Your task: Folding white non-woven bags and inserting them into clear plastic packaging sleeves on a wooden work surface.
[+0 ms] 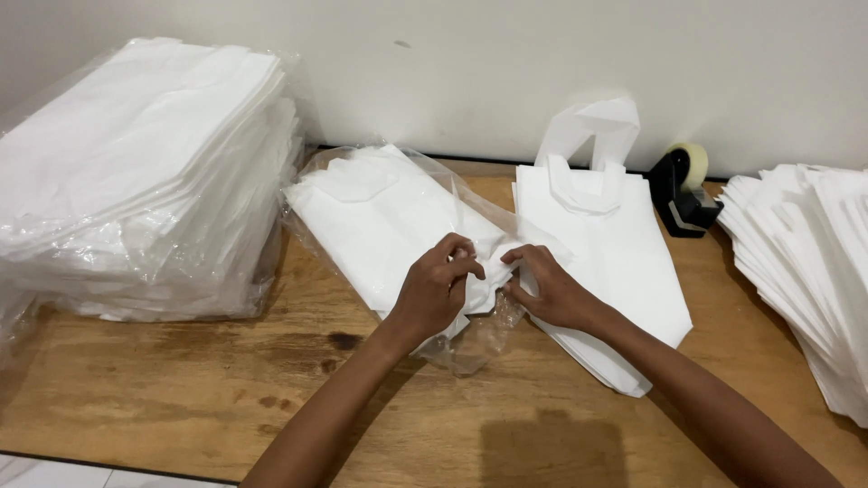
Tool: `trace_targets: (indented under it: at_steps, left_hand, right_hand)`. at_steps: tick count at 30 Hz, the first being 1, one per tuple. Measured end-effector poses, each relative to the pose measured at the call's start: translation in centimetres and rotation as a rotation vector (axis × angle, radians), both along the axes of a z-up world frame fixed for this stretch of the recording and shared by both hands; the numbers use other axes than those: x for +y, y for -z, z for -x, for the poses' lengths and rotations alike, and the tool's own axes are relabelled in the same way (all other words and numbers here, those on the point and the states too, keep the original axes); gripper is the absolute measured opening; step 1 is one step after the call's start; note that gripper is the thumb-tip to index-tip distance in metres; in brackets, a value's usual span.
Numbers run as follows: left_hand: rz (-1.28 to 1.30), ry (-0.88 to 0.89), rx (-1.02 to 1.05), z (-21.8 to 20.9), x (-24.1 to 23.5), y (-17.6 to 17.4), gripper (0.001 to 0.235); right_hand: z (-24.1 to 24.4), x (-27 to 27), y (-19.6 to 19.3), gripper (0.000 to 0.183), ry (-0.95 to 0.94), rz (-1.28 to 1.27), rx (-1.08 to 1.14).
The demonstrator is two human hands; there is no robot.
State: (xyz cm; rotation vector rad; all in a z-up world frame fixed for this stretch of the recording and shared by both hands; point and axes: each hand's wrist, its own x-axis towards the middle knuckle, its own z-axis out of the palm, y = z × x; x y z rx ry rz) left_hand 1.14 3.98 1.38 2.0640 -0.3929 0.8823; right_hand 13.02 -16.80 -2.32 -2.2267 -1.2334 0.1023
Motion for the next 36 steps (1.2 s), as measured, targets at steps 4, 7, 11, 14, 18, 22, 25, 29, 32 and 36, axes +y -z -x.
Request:
trace_targets:
  at_steps: [4, 7, 11, 14, 18, 22, 25, 29, 32, 36]
  left_hand:
    - [-0.287, -0.06, 0.265, 0.7, -0.7, -1.3, 0.015]
    - [-0.412, -0.081, 0.489, 1.3, -1.2, -1.8, 0.036]
    - [-0.57, -0.119, 0.689, 1.1, -1.1, -2.2, 0.056]
    - [-0.579, -0.107, 0.708, 0.8, -0.9, -2.0, 0.055]
    - [-0.561, -0.082, 0.689, 0.6, -0.3, -1.3, 0.035]
    - [-0.557, -0.174, 0.617, 0.4, 0.1, -0.8, 0.023]
    - [-0.518, -0.271, 0.551, 0.4, 0.2, -1.2, 0.022]
    - [-0.43, -0.369, 0.454, 0.5, 0.6, -1.8, 0.022]
    - [-0.373, -0.378, 0.414, 0.4, 0.9, -1.6, 0.022]
    - [-0.314, -0.366, 0.409, 0.4, 1.1, -1.6, 0.022]
  right_hand:
    - [0.7, 0.9, -1.2, 0.045, 0.101, -0.003, 0.056]
    - [0.9, 1.8, -1.1, 0.048, 0.136, 0.006, 0.069]
    - [0.0, 2.6, 0.8, 0.051, 0.185, -0.005, 0.012]
    - [-0.3, 2.8, 1.4, 0.053, 0.213, -0.038, 0.028]
    - [-0.6, 3.1, 1.7, 0.054, 0.214, -0.003, 0.05]
    - [-0.7, 3.2, 2.4, 0.051, 0.205, -0.013, 0.08]
    - [-1.2, 3.0, 3.6, 0.049, 0.204, -0.012, 0.064]
    - [-1.0, 2.5, 2.8, 0.044, 0.167, -0.021, 0.133]
    - [-1.6, 1.3, 3.4, 0.039, 0.135, -0.091, 0.146]
    - [-0.5, 0.2, 1.1, 0.031, 0.083, -0.123, 0.19]
